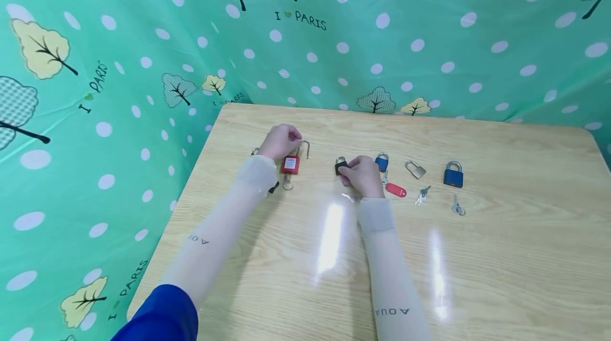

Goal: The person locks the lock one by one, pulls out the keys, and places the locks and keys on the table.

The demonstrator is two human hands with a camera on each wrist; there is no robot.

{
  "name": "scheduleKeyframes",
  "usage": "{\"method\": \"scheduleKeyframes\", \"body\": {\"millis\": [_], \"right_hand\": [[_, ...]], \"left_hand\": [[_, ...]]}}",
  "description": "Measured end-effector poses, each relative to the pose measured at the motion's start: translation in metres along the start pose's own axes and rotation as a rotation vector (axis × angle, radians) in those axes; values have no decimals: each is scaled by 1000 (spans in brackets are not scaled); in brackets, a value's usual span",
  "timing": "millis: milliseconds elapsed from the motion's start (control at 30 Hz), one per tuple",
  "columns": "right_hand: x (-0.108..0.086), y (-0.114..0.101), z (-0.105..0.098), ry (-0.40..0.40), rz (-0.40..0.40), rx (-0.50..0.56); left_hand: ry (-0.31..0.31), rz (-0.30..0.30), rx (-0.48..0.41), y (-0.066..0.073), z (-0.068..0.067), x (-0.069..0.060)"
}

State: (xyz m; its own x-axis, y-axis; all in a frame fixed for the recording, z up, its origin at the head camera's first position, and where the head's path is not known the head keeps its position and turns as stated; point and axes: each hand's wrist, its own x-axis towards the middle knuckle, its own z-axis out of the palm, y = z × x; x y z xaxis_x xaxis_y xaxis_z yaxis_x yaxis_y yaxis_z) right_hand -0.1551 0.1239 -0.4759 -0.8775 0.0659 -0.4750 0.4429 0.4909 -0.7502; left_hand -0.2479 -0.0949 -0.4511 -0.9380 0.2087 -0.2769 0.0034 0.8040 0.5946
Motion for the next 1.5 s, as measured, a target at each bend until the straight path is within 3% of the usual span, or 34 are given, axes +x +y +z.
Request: {"method": "scheduleKeyframes", "body": {"millis": [200,433,667,900,1067,1267,1400,1500], "right_hand": [[0,4,-2,-14,9,-44],[-5,4,-4,-4,4,-116],[-20,-13,7,6,-84,-209],[-26,-32,38,-90,-226,-178],[-22,-34,60,-148,-299,-28],[-20,-39,70,-45,-328,255],[-22,-44,72,23,-328,412],[-26,-47,72,41,-316,496]], "left_hand": [[-64,-68,127,-6,-5,-11],[-177,-95,270,-10,0,-19],[-189,-76,315,-10,10,-23],[-194,-115,125,-12,9,-28],[-144,-49,-25,-6,2,-40],[-153,33,-165,4,-8,-50],[-126,56,-325,-1,-16,-51],[-66,95,-469,-10,-23,-46]]}}
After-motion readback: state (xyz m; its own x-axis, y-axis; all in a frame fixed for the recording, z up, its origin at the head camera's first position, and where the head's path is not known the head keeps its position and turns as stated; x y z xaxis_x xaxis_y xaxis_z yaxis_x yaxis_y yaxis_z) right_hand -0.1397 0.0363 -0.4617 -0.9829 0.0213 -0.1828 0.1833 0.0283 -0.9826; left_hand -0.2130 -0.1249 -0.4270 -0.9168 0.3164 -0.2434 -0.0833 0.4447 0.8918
